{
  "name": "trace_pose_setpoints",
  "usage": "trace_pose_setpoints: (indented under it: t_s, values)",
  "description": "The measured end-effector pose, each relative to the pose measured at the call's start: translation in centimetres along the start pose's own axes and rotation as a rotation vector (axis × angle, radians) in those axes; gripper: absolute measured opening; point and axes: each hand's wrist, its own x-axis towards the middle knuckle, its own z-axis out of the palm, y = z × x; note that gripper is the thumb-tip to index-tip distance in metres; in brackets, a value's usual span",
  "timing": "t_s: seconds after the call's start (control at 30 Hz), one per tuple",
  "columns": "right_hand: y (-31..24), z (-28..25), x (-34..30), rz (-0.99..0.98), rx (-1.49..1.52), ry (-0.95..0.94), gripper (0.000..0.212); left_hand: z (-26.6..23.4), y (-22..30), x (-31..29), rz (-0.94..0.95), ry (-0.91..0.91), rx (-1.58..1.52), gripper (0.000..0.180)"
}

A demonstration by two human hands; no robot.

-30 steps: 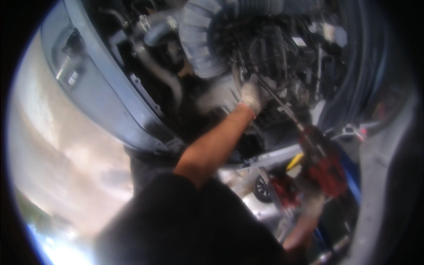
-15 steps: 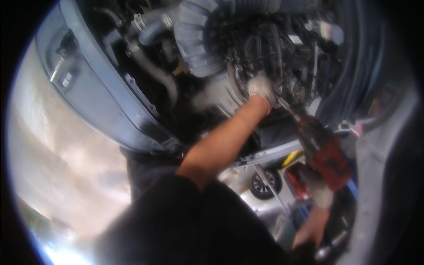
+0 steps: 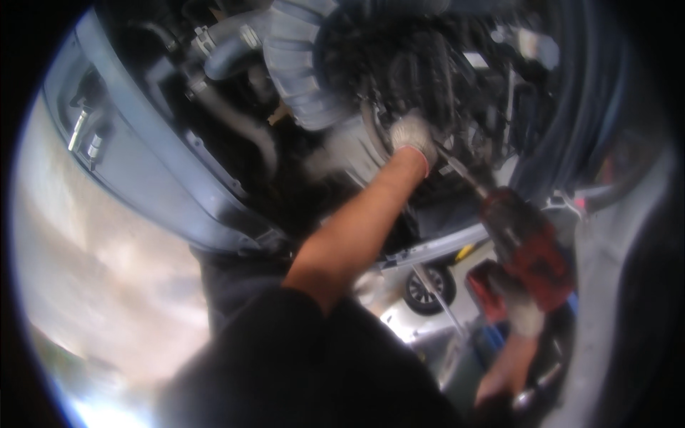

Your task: The person removes a car battery from the engine bay, then installs a new battery and secures it with a power tool. The person also connects the battery terminals and adjusts the battery tray.

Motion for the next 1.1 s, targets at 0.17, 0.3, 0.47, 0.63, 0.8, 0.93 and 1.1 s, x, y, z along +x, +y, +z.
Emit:
trace_pose_setpoints:
  t_s: [0.17,0.3,0.47,0.63,0.8,0.93,1.1]
  values:
    - [-0.7,-1.5,3.1,-0.036,0.009,0.003,0.026,-0.5,0.1,0.1,0.034,-0.006,0.236,0.033]
    - [-0.7,-1.7,4.0,-0.055,0.004,-0.001,0.026,-0.1,-0.3,0.4,-0.045,0.014,0.095,0.039]
    - [-0.7,-1.5,3.8,-0.072,0.003,-0.012,0.026,0.6,-0.9,1.4,-0.066,0.099,0.165,0.042]
    - [-0.2,-1.7,3.4,-0.093,0.007,0.006,0.026,-0.4,-1.6,1.4,-0.061,-0.033,0.066,0.037]
    - [0.7,-2.9,4.1,-0.136,0.022,0.013,0.026,-2.3,-1.7,0.4,0.073,-0.089,0.112,0.029]
    - [1.7,-3.8,3.2,-0.149,0.025,0.021,0.026,-1.5,-0.4,0.1,-0.016,-0.126,0.075,0.029]
    - [3.2,-3.8,-1.7,-0.084,0.038,0.044,0.026,5.9,3.1,-2.1,0.145,-0.070,0.378,0.037]
